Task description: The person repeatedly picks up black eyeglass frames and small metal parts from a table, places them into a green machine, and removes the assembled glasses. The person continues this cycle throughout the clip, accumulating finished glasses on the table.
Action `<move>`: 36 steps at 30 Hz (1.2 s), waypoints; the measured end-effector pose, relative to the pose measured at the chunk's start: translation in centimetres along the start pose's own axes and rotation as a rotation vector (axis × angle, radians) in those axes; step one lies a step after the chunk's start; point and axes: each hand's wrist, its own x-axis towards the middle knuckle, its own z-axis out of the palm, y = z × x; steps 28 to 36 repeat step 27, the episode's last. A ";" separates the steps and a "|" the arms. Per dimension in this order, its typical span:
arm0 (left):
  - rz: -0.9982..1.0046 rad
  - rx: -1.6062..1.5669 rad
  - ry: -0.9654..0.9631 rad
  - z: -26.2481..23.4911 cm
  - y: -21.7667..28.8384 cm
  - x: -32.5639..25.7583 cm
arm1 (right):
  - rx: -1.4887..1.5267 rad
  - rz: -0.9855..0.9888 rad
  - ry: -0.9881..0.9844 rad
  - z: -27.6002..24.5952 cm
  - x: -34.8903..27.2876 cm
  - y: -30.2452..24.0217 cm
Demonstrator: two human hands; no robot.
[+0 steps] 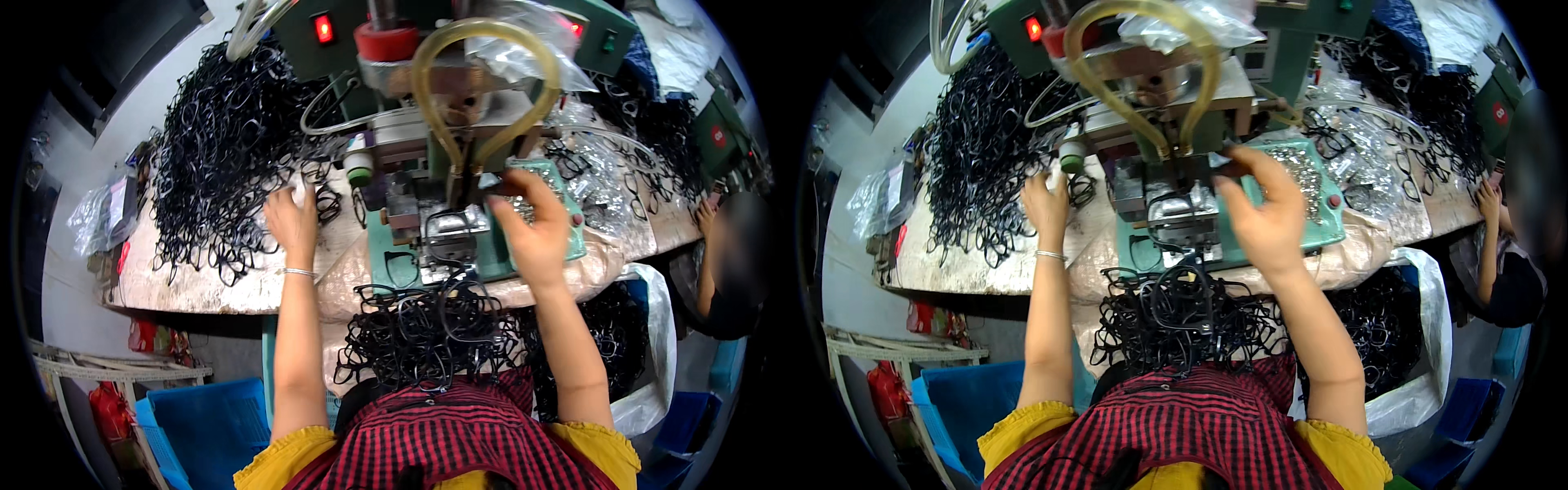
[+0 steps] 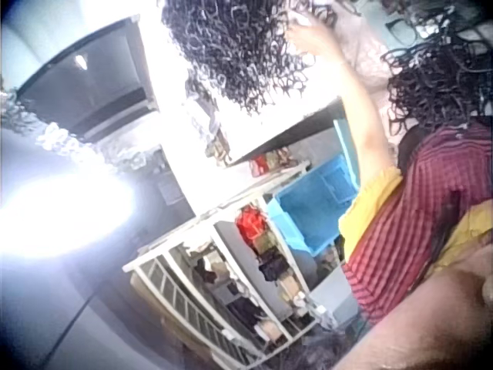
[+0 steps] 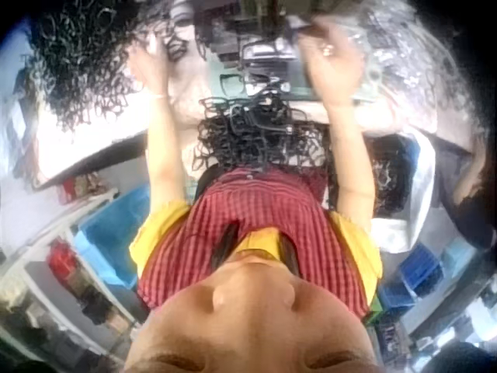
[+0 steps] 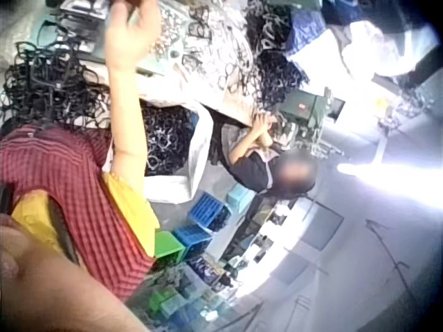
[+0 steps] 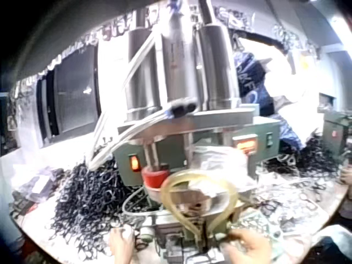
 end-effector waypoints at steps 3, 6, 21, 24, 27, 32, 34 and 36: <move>0.033 0.035 -0.211 0.0 -1.2 -2.6 | 0.163 0.056 0.055 1.9 -0.1 0.2; 0.041 -0.143 -0.127 -1.7 -2.0 -3.9 | 0.289 0.128 0.035 2.3 0.0 -0.5; -0.363 -0.594 -0.687 -0.2 -3.7 -4.0 | 0.119 -0.025 -0.251 2.1 -0.6 -3.7; -0.231 -0.682 -0.618 4.5 -12.7 -3.3 | -0.179 -0.099 0.048 1.2 -1.8 0.7; -0.223 -0.748 -0.797 2.0 -6.7 -2.3 | -0.346 -0.121 0.205 -0.9 -2.4 7.1; -0.223 -0.748 -0.797 2.0 -6.7 -2.3 | -0.346 -0.121 0.205 -0.9 -2.4 7.1; -0.223 -0.748 -0.797 2.0 -6.7 -2.3 | -0.346 -0.121 0.205 -0.9 -2.4 7.1; -0.223 -0.748 -0.797 2.0 -6.7 -2.3 | -0.346 -0.121 0.205 -0.9 -2.4 7.1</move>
